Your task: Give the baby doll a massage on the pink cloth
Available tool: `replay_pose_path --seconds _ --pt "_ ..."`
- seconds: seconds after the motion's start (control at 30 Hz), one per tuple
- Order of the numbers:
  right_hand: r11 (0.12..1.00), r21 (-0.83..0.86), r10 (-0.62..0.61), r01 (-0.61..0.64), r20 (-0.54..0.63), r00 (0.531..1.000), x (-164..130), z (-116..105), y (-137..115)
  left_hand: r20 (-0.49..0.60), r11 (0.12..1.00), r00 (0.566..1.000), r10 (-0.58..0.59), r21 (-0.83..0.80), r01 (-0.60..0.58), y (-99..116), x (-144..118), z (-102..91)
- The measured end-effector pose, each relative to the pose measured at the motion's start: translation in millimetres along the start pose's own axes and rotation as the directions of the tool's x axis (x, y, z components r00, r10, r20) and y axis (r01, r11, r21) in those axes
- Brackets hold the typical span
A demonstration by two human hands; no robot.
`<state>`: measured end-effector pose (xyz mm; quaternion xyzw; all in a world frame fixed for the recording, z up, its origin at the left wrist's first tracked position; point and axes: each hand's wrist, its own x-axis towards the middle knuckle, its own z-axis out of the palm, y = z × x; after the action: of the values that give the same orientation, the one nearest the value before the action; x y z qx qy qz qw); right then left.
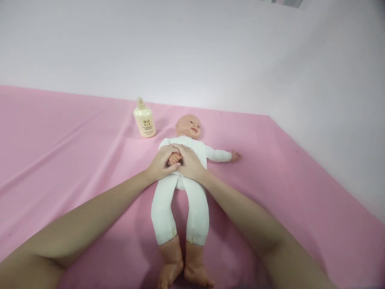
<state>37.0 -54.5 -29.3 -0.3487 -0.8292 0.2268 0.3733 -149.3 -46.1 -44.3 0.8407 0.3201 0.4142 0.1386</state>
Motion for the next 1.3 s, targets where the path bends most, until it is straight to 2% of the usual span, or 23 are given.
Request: replay_pose_path --seconds 1.03,1.3 --pt "1.000 0.017 -0.009 0.008 0.013 1.000 0.9 -0.8 0.5 -0.029 0.997 0.997 0.072 -0.001 -0.072 -3.3 -1.2 1.3" --pt "0.999 0.035 -0.001 0.000 0.013 1.000 0.6 -2.9 -0.9 -0.003 1.000 1.000 -0.006 0.002 0.006 -1.4 0.3 2.9"
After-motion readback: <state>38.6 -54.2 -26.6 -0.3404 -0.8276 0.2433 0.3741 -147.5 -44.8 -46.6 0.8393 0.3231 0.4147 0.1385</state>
